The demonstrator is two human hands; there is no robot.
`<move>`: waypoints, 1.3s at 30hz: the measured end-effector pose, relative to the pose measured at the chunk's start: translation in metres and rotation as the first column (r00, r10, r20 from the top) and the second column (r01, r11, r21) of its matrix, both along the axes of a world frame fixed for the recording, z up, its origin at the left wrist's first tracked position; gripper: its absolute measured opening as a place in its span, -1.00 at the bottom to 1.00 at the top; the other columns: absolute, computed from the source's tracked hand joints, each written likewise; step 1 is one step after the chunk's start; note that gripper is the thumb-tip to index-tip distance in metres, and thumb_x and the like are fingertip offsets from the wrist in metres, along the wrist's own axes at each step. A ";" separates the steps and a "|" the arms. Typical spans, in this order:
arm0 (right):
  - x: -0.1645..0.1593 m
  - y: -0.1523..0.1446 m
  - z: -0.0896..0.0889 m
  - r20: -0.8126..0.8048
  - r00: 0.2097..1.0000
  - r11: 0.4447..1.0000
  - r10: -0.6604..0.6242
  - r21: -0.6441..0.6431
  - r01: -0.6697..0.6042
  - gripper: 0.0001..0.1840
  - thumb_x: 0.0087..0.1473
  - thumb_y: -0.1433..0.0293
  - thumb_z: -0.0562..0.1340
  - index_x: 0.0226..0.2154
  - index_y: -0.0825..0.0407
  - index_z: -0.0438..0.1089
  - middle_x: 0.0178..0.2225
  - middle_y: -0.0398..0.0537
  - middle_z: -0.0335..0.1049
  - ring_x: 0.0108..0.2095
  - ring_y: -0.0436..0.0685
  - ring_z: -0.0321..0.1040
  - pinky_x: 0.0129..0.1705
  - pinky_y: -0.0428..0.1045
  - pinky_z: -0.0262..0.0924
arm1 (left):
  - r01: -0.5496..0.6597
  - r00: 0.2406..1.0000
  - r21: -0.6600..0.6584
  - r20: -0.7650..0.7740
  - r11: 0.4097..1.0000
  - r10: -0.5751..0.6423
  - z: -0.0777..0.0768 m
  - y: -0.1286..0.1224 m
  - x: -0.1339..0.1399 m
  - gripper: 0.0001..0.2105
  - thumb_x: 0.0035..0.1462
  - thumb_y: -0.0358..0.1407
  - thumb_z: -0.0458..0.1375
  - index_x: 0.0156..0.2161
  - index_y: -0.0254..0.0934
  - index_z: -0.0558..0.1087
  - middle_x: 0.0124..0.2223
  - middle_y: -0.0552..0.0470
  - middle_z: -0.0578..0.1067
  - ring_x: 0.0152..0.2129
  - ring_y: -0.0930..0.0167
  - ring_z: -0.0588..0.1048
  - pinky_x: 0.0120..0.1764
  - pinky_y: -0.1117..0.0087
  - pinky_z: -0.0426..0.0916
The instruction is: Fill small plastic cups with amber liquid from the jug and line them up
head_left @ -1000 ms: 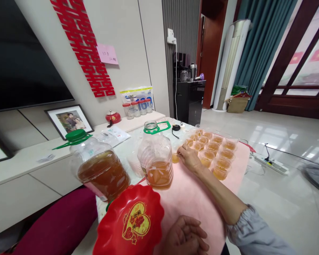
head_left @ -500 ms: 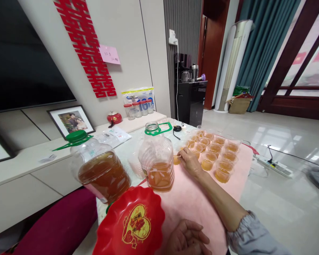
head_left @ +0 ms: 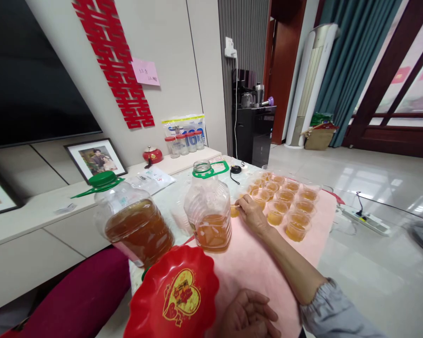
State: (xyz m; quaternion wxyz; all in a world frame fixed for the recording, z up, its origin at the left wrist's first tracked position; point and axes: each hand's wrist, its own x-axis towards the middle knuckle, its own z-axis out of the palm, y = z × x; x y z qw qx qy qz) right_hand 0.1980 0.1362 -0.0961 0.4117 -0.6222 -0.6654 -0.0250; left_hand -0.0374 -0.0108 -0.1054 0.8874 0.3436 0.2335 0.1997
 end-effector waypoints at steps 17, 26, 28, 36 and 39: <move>-0.021 -0.050 -0.030 -0.288 0.955 0.993 -0.066 -0.114 0.034 -0.66 0.32 0.11 0.27 -0.05 0.03 0.46 -0.17 -0.10 0.51 -0.27 0.03 0.46 -0.19 0.06 0.46 | 0.006 1.000 0.067 0.028 0.998 -0.008 -0.006 -0.003 -0.002 -0.44 -0.15 -0.24 0.52 -0.07 -0.41 0.41 -0.14 -0.14 0.59 -0.30 0.40 0.64 -0.23 0.40 0.51; -0.015 -0.048 -0.040 -0.293 0.955 0.973 -0.034 -0.228 -0.036 -0.66 0.32 0.09 0.27 -0.11 0.03 0.47 -0.22 -0.12 0.51 -0.29 0.03 0.45 -0.19 0.05 0.45 | 0.037 0.988 0.478 -0.148 0.877 0.039 0.081 0.004 -0.055 -0.57 0.14 -0.05 0.38 -0.06 -0.38 0.57 -0.07 -0.17 0.59 -0.20 0.49 0.54 -0.10 0.49 0.36; -0.015 -0.047 -0.041 -0.293 0.955 0.969 -0.033 -0.245 -0.041 -0.66 0.31 0.09 0.27 -0.11 0.03 0.47 -0.22 -0.12 0.51 -0.28 0.03 0.45 -0.19 0.06 0.45 | -0.089 0.908 0.669 -0.251 0.737 0.337 0.116 0.023 -0.077 -0.75 0.23 -0.20 0.25 -0.09 -0.33 0.57 -0.14 -0.07 0.57 -0.28 0.53 0.47 -0.17 0.50 0.33; -0.016 -0.046 -0.039 -0.286 0.958 0.954 -0.014 -0.289 -0.073 -0.66 0.32 0.09 0.27 -0.11 0.03 0.46 -0.22 -0.13 0.50 -0.29 0.03 0.45 -0.20 0.05 0.44 | 0.405 0.427 0.880 -0.423 0.249 0.799 0.171 0.120 -0.088 -0.61 0.26 -0.54 0.03 0.14 -0.35 0.47 0.12 -0.11 0.43 0.01 0.34 0.48 0.20 0.24 0.33; -0.017 -0.046 -0.037 -0.277 0.961 0.952 -0.012 -0.297 -0.074 -0.66 0.32 0.09 0.26 -0.11 0.03 0.46 -0.22 -0.13 0.50 -0.29 0.03 0.45 -0.20 0.05 0.44 | 0.528 0.364 0.815 -0.471 0.238 0.804 0.166 0.141 -0.073 -0.57 0.27 -0.55 -0.01 0.19 -0.38 0.43 0.34 -0.18 0.26 0.14 0.21 0.46 0.25 0.14 0.35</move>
